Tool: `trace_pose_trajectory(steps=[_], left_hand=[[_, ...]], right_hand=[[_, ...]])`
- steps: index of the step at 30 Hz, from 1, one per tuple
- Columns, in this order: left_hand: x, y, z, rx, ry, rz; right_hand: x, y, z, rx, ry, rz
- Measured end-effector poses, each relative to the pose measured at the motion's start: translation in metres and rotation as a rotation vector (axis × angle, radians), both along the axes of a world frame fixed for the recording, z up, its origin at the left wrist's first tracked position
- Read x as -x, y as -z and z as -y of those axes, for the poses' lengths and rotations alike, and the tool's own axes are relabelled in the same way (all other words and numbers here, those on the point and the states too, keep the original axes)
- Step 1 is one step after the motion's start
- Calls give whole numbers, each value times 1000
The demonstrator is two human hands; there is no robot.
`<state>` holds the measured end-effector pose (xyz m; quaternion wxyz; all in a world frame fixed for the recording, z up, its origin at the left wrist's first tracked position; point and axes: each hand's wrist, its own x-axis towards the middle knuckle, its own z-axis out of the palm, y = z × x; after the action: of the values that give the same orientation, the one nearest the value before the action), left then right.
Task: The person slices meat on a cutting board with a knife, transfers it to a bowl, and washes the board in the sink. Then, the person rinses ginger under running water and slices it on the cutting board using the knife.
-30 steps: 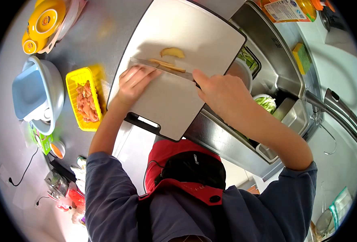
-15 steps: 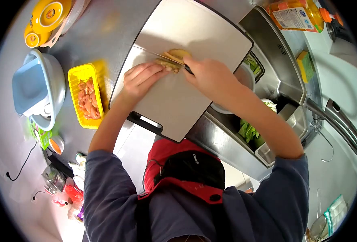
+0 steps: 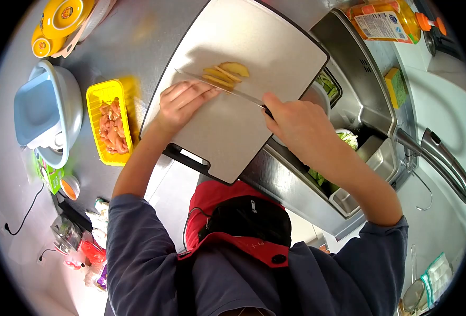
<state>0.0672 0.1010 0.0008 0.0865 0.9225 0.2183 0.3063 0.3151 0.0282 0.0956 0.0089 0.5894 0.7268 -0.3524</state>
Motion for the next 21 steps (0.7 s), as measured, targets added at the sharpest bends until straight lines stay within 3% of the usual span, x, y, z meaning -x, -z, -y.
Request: trace_pose_trajectory(steps=[13,21], left_hand=[[-3,4,0,31,18,68],[-5,0,-3,-6,12,84]], right_hand=[[32,53,-32,-144,19,-87],[10,4,-19,-72,30,-89]])
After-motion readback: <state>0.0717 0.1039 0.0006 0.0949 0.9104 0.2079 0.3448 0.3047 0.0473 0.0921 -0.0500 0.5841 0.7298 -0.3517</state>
